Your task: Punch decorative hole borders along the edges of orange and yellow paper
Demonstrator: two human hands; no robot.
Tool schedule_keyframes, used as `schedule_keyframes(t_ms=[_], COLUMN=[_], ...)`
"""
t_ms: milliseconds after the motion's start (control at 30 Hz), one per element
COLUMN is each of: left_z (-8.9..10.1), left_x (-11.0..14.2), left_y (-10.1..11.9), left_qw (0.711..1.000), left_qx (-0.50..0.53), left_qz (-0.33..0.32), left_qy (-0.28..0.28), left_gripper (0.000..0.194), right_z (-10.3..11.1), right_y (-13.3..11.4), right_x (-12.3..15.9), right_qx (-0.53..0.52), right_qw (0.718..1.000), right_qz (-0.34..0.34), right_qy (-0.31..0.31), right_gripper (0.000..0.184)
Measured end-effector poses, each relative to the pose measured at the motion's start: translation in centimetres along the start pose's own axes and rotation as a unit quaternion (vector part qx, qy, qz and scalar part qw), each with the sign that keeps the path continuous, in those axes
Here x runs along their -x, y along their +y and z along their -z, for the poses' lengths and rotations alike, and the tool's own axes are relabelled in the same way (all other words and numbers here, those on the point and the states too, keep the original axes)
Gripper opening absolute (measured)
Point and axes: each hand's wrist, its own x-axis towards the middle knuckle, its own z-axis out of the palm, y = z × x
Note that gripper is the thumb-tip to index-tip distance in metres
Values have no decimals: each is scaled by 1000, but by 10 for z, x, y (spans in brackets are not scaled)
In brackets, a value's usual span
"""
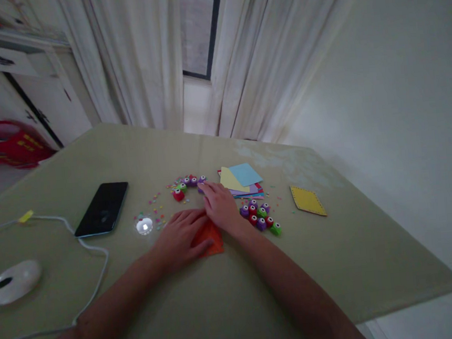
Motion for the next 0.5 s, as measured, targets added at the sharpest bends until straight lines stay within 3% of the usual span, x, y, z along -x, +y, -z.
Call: schedule_keyframes(t_ms=[100,200,500], left_z=[1,0,-4], left_x=[0,1,2], left_y=[-1,-2,-5], left_qw=[1000,1000,998], left_qx=[15,21,38], left_qz=[-16,-5,41], left_qy=[-8,-21,-39], left_gripper=[70,80,77], right_z=[-6,-2,40], right_y=[0,4,21], right_x=[-24,-21,65], right_qx=[43,53,69], right_qw=[998,997,994], right_qz=[-8,-17,-42], right_qy=[-41,-48,-77], right_gripper=[45,38,32])
